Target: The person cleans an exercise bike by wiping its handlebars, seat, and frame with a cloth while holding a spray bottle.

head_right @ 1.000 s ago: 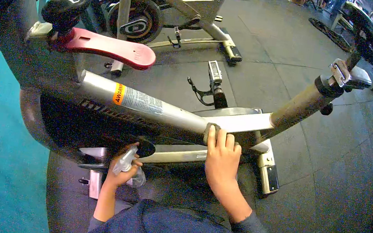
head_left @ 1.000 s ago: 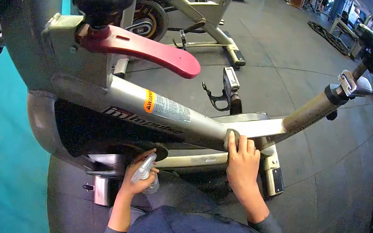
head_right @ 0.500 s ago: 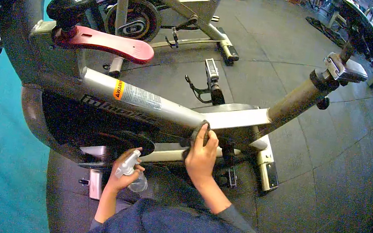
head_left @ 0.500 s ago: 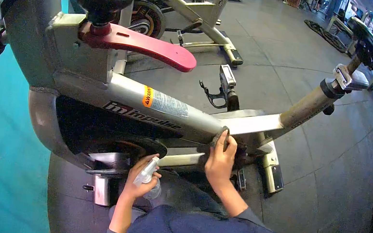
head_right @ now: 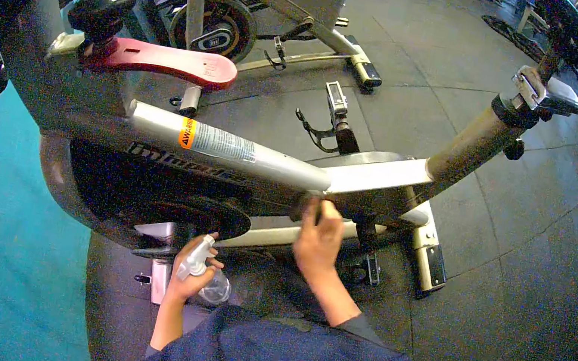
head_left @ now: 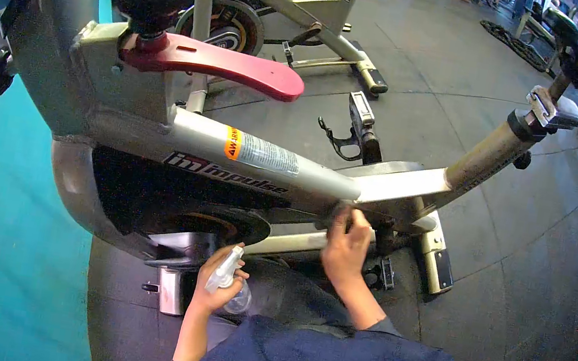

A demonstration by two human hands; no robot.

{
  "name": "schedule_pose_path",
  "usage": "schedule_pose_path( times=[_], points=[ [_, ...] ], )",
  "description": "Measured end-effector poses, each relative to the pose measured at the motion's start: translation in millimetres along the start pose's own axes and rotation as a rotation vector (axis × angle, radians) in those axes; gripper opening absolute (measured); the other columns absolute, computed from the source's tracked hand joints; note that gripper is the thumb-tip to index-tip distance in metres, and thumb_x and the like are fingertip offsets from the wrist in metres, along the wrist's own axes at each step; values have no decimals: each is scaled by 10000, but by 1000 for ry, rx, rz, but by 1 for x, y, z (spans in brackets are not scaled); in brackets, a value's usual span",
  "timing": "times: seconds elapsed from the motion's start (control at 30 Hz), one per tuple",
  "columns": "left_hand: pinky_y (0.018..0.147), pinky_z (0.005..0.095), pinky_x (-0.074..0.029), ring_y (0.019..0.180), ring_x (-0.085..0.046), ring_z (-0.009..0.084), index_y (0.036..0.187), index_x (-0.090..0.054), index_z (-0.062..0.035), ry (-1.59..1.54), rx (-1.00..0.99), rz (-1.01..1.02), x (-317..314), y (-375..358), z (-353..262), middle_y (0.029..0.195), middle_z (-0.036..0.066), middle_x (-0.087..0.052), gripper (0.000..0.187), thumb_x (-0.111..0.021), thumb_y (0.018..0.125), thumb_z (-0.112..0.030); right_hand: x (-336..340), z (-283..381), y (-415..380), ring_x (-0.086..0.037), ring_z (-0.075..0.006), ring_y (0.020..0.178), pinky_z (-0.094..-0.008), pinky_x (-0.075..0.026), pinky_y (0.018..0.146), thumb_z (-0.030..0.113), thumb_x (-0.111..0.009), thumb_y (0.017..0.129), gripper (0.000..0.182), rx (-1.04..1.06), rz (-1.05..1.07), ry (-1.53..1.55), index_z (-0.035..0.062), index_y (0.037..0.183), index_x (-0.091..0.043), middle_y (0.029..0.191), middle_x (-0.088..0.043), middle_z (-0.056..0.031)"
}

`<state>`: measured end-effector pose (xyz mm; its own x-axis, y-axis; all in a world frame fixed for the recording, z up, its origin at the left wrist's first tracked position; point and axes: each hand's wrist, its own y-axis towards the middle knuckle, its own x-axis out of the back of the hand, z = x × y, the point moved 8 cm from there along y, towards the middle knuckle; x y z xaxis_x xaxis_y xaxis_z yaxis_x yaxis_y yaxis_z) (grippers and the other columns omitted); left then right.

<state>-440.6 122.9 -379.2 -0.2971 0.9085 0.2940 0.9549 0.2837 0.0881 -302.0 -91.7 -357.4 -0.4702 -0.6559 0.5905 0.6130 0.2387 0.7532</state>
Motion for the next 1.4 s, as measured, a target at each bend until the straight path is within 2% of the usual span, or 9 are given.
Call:
schedule_pose_path(
  times=[0.2,0.33,0.53,0.7,0.8,0.97,1.1,1.23,1.4],
  points=[
    [719,275,-545,806,-678,163,1220,-545,38,-68,29,31,-8,-1,3,1245,133,-570,517,-582,706,67,-1,-7,-7,-459,-390,1034,-473,-402,891,26,-552,774,635,-165,117,-34,-18,1387,-391,1154,-434,-239],
    [722,279,-549,803,-675,164,1230,-534,37,-133,35,27,-11,-3,-2,1251,130,-567,521,-573,712,84,7,23,15,-473,-374,996,-467,-417,876,54,-573,780,684,-59,45,64,10,1428,-356,1148,-446,-209],
    [732,288,-556,803,-673,170,1256,-503,36,-130,-31,-18,-6,-7,-1,1232,122,-569,542,-576,721,77,16,-3,13,-494,-345,958,-437,-434,800,33,-569,749,718,-29,74,-75,40,1437,-364,1146,-469,-183],
    [722,279,-547,797,-676,167,1276,-497,13,-103,32,-1,-6,-8,4,1065,122,-601,564,-587,722,60,7,-34,-7,-489,-357,974,-434,-423,796,43,-551,780,659,-109,147,-187,12,1414,-371,1172,-456,-198],
    [720,276,-542,794,-677,165,1278,-500,5,-91,57,6,-9,-6,6,1014,118,-603,564,-589,724,56,4,-21,-4,-480,-391,975,-454,-419,822,44,-539,797,652,-161,98,-46,-25,1415,-344,1153,-447,-220],
    [721,275,-542,792,-675,165,1276,-506,2,-126,54,33,-16,-3,5,1048,119,-596,559,-587,725,57,8,16,17,-496,-373,929,-453,-439,793,45,-550,815,658,-68,41,89,-18,1431,-326,1142,-474,-220],
    [717,272,-541,790,-673,166,1268,-518,8,-122,-37,9,-13,-3,1,1090,126,-577,554,-580,721,77,14,3,16,-505,-357,901,-448,-447,762,29,-555,776,690,32,43,-32,4,1432,-342,1121,-485,-203],
    [746,312,-548,810,-672,200,1306,-479,1,-120,16,16,-6,-8,5,1100,110,-575,606,-586,713,56,7,-30,-2,-511,-357,937,-442,-449,776,53,-567,762,645,-37,57,-125,-8,1383,-406,1129,-479,-202],
    [715,288,-545,807,-680,187,1254,-525,21,-70,39,0,-2,-11,10,1132,119,-580,543,-572,718,89,0,-22,-5,-502,-411,983,-470,-441,832,54,-592,819,621,-168,55,46,-82,1374,-349,1149,-462,-256]
  ],
)
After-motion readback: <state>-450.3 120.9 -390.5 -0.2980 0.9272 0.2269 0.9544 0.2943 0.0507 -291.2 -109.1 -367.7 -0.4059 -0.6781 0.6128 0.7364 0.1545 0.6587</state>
